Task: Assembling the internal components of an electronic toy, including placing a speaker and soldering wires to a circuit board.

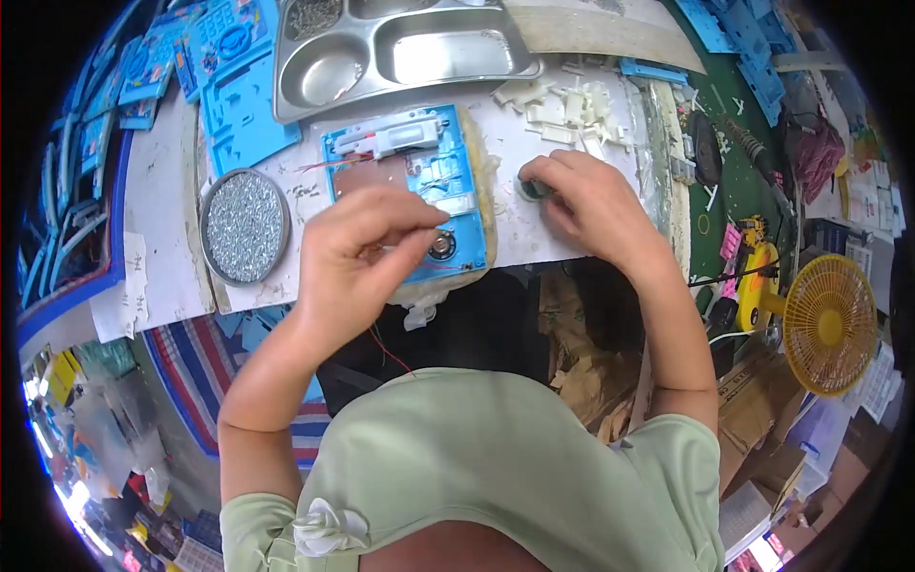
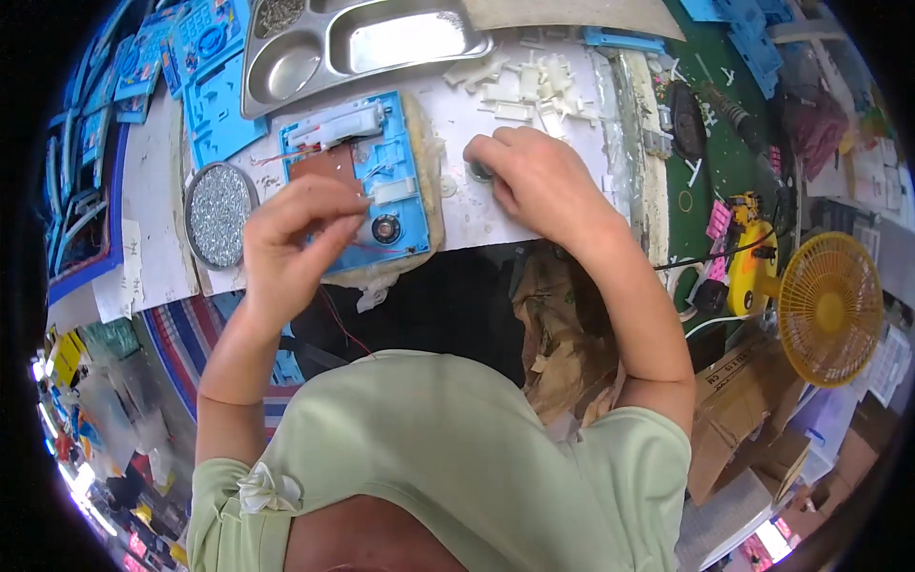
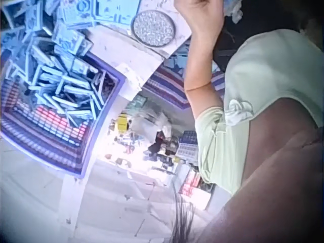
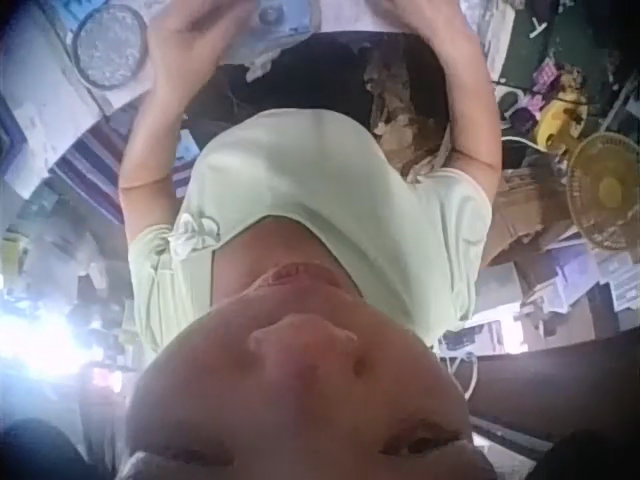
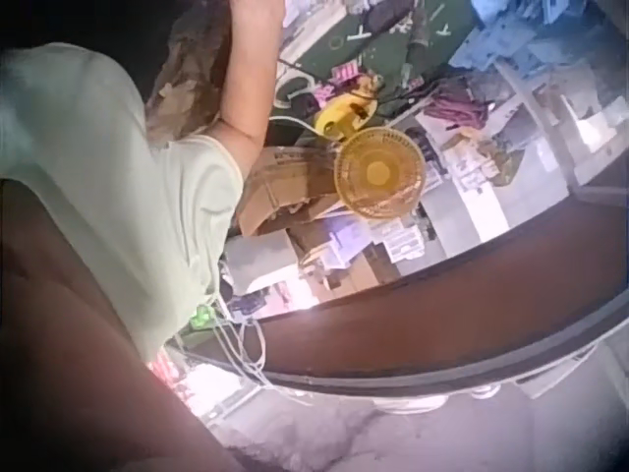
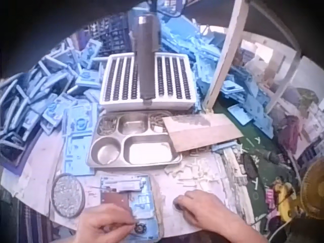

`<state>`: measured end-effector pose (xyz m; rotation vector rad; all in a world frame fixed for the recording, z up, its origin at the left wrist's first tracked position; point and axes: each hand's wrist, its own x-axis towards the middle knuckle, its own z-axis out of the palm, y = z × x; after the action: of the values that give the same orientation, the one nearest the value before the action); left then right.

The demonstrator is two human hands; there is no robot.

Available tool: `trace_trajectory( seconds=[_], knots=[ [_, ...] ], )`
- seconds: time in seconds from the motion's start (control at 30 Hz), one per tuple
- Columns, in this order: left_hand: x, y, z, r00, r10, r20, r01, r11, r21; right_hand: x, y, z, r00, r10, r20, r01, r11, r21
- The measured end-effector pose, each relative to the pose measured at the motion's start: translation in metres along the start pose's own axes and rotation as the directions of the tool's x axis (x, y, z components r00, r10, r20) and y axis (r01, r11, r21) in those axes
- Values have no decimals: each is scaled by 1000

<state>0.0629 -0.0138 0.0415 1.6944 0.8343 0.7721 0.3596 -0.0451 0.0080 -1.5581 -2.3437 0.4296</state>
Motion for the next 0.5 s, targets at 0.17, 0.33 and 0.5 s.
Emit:
trace_trajectory(
  seconds=[0.17,0.33,0.5],
  knots=[
    [-26,-4,9,990,-93,-106,90,995,-31,4,-14,-23,918,336,212,-393,846,360],
    [-32,-11,19,975,-156,-157,134,980,-144,4,-88,7,948,286,137,-186,150,971],
    [-34,-13,19,975,-154,-158,122,973,-195,16,-95,21,959,194,207,-209,-8,978]
  ],
)
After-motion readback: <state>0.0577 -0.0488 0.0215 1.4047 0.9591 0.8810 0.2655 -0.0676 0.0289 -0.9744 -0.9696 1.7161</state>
